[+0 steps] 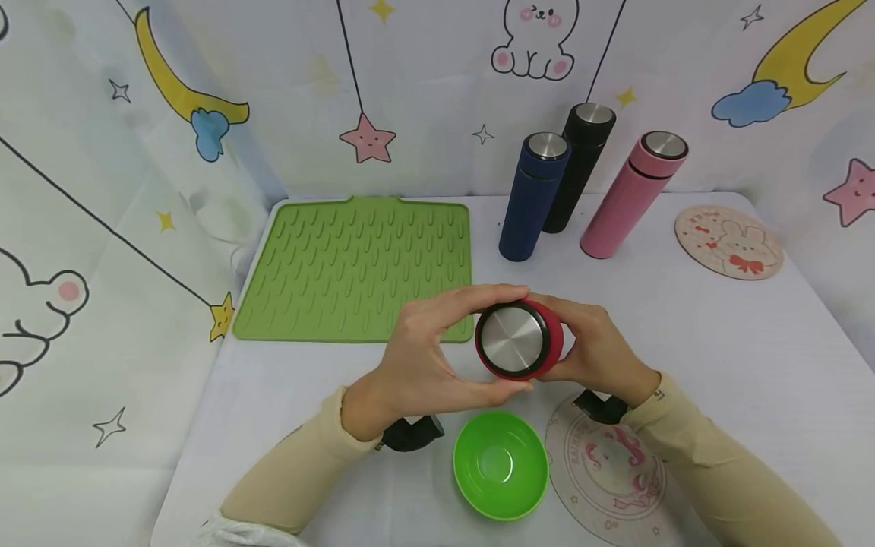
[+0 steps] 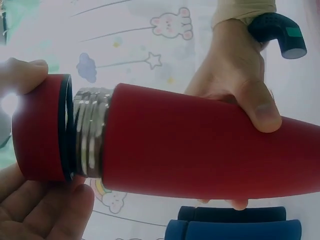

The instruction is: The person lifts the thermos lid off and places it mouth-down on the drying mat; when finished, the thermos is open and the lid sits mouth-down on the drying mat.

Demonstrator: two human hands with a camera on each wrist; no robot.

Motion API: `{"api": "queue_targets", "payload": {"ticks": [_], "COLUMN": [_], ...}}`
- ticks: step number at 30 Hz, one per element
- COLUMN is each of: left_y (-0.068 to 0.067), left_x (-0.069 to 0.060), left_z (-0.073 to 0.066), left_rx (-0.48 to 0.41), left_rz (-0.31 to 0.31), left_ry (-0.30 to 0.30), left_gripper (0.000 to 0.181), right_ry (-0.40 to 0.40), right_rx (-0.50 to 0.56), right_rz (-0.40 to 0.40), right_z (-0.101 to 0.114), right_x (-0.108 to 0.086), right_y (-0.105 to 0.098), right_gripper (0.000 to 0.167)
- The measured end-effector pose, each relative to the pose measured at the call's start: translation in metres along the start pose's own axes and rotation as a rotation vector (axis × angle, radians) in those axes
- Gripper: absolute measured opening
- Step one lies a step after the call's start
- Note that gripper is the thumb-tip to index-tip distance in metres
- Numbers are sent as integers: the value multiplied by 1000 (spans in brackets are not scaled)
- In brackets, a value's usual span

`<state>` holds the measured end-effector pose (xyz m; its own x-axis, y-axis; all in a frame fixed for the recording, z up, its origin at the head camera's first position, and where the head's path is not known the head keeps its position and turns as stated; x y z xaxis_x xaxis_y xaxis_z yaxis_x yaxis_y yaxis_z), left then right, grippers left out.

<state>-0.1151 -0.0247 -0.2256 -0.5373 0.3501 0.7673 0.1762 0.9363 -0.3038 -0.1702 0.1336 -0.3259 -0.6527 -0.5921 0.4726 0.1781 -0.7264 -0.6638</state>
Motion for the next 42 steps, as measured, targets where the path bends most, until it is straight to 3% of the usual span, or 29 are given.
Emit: {"api": "queue_targets", "payload": {"ticks": [7, 16, 20, 24, 28, 32, 38, 42], "left_y": [-11, -35, -46, -63, -82, -101, -127, -145], "left_x": [-5, -29, -47, -68, -90, -110, -142, -161], "left_z": [10, 40, 57, 73, 89, 106, 136, 154], "left_rx": [-46, -2, 71, 163, 214, 244, 280, 308], "left_rz": [-3, -51, -62, -76, -115, -152, -136, -142], "left_ry": [-93, -264, -349, -448, -522, -591, -813, -906], "left_gripper": [76, 73, 73, 72, 72, 72, 70, 67], "right_ry": [57, 206, 275, 288, 316, 396, 552, 616], "right_rx": [24, 3, 4, 39, 28, 15, -45, -128], "right_rz": [-19, -42, -53, -73, -106, -146, -208, -249], "right_z": [-7, -26, -36, -43, -48, -56, -76, -88], "right_x": [-5, -21, -31, -37, -44, -55, -79, -96], "right_y": [-4, -13, -19, -27, -36, -47, -66, -80], "right_gripper": [90, 84, 82, 83, 83, 82, 77, 73]}}
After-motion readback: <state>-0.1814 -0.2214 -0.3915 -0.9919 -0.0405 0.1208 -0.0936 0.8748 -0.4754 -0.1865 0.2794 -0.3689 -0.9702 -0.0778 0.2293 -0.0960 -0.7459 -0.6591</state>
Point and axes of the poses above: each hand's wrist, its own x-axis towards the middle knuckle, its own y-axis out of the palm, z = x × y, the point moved 10 cm from there along x, towards the middle knuckle, and after that the axes turned 1 degree about -z, right-handed, at the moved point
